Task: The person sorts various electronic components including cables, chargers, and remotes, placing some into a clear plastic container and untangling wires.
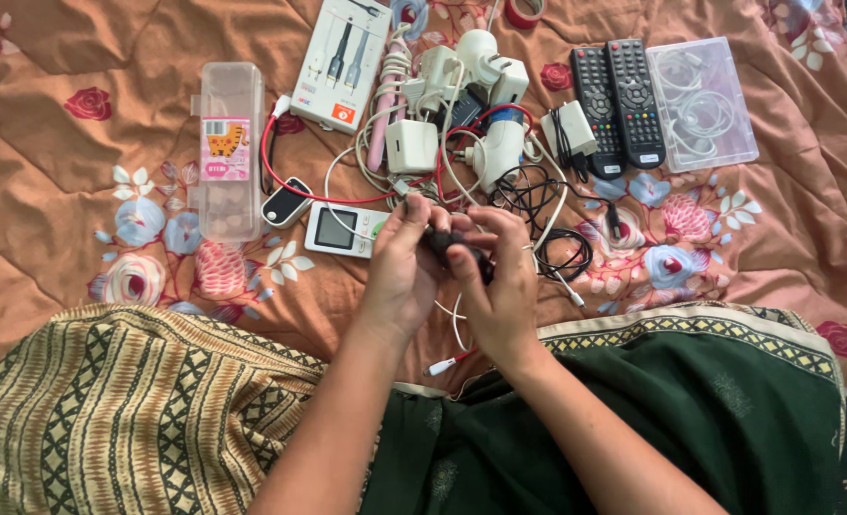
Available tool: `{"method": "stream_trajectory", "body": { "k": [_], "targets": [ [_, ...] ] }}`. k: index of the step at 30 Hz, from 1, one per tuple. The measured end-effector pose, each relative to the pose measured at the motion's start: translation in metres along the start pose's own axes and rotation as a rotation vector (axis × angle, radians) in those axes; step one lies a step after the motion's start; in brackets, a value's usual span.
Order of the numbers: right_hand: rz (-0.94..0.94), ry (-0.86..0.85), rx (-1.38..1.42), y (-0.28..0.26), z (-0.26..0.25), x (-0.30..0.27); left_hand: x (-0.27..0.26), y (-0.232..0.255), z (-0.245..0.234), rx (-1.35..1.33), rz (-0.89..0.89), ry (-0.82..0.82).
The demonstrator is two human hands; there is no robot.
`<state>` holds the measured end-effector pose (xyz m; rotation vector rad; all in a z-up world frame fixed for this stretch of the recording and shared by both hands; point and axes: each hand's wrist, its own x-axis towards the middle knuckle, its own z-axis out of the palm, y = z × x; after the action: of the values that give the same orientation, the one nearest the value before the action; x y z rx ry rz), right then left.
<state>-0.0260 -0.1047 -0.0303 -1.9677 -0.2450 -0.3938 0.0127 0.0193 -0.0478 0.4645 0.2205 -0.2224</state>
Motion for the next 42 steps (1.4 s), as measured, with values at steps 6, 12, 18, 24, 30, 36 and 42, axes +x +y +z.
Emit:
{"method": "stream_trajectory", "body": {
  "k": [6,12,18,24,30,36,42],
  "targets": [
    [0.468,0.165,0.611,0.041,-0.001,0.006,0.005,0.016,-0.011,-0.201,-0.077,0.02],
    [0.609,0.335,0.669,0.043,-0.023,0.024,0.003,0.018,-0.015,0.012,-0.106,-0.001],
    [0.383,0.27,0.634,0.026,-0.024,0.027,0.0,0.025,-0.016,-0.082,-0.142,-0.069],
    [-0.032,-0.188,0.497,-0.006,-0.01,0.021,0.006,0.061,-0.017,-0.452,0.03,0.064],
    [-0.553,-0.346,-0.075,-0.028,-0.01,0.015,0.003,0.043,-0.008,0.427,0.033,0.033],
    [-0.409,-0.085,-0.133,-0.032,-0.022,0.007,0.0,0.027,-0.006,0.62,-0.256,-0.254],
    [-0.048,0.043,0.041,-0.021,-0.017,0.006,-0.008,0.018,0.0,0.569,-0.293,-0.384]
  ]
}}
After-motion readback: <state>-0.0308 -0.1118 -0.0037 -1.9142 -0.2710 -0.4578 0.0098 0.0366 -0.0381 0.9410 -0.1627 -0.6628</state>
